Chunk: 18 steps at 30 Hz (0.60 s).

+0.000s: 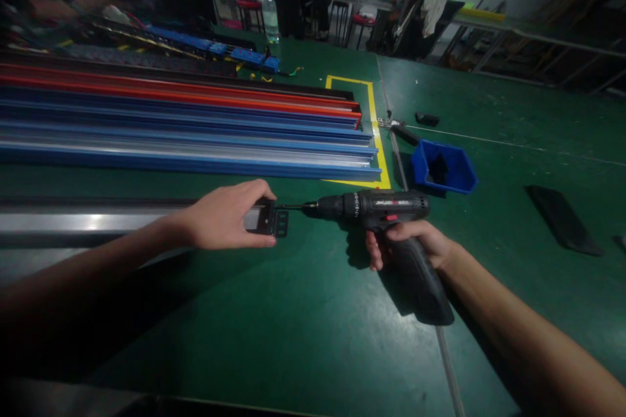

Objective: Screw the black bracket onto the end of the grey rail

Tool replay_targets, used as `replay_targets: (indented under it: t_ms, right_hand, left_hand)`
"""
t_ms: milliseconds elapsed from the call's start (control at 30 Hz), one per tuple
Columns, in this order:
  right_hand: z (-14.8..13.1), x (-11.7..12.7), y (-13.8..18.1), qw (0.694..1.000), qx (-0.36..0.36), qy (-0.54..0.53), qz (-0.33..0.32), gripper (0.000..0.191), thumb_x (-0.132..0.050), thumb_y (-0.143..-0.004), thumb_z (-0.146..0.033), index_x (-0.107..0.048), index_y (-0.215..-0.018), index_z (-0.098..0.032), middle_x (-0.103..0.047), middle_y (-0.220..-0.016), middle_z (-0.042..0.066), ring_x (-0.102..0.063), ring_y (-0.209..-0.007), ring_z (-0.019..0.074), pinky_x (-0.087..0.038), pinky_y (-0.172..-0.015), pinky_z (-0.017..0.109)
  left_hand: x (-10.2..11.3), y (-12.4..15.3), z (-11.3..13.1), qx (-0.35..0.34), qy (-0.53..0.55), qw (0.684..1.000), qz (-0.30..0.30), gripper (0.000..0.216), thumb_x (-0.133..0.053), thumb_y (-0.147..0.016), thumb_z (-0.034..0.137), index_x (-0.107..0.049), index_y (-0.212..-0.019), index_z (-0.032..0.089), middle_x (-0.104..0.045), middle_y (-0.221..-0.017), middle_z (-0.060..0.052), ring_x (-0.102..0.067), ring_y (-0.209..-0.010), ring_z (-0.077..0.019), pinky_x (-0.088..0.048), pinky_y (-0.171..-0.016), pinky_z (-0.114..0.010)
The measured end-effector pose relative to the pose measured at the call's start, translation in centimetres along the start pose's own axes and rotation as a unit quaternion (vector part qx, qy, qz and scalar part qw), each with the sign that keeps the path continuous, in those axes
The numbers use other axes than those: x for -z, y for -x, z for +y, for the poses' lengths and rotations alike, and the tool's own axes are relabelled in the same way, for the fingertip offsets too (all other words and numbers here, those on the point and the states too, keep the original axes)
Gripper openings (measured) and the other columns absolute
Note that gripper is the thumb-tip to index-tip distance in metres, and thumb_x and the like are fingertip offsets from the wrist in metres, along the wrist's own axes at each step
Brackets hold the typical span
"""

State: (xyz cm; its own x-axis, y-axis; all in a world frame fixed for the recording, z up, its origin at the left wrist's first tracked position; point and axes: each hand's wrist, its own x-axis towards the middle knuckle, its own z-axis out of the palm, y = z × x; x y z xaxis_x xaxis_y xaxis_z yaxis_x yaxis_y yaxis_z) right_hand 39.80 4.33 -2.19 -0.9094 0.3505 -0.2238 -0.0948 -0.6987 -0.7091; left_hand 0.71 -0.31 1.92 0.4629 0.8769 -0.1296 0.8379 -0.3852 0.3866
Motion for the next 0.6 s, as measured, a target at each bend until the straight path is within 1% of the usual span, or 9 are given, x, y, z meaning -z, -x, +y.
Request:
replay_targets:
  t_ms: [233, 433, 600]
  right_hand:
    - [0.04, 0.25, 0.28, 1.0, -0.012, -0.014, 0.009, 0.032, -0.058, -0.093, -0.022, -0.071, -0.114, -0.001, -0.073, -0.096, 0.014, -0.075, -0.086, 0.0225, -0.059, -0.091, 0.041]
    - [-0.03, 0.08, 0.23, 1.0, -0.015, -0.003, 0.015, 0.03, -0.059, -0.093, -0.023, -0.071, -0.109, -0.002, -0.072, -0.092, 0.013, -0.073, -0.082, 0.0204, -0.059, -0.089, 0.039]
    - [-0.1, -0.03, 0.17, 1.0, -0.018, -0.006, 0.023, 0.028, -0.06, -0.092, -0.023, -0.071, -0.109, -0.003, -0.072, -0.091, 0.013, -0.072, -0.08, 0.0205, -0.06, -0.087, 0.039]
  left_hand:
    - [-0.06, 0.01, -0.03, 0.006, -0.004, 1.0, 0.0, 0.066, -0.069, -0.078, 0.071, -0.051, -0.12, 0.023, -0.065, -0.121, -0.01, -0.067, -0.104, -0.031, -0.048, -0.082, -0.041]
    - [0.03, -0.03, -0.01, 0.01, -0.001, 1.0, -0.006, 0.068, -0.067, -0.078, 0.072, -0.052, -0.121, 0.022, -0.066, -0.122, -0.011, -0.067, -0.105, -0.0318, -0.048, -0.084, -0.042]
    - [-0.05, -0.06, -0.05, 0.013, 0.007, 1.0, -0.006, 0.07, -0.067, -0.076, 0.073, -0.053, -0.122, 0.022, -0.066, -0.123, -0.013, -0.067, -0.105, -0.0324, -0.049, -0.083, -0.042]
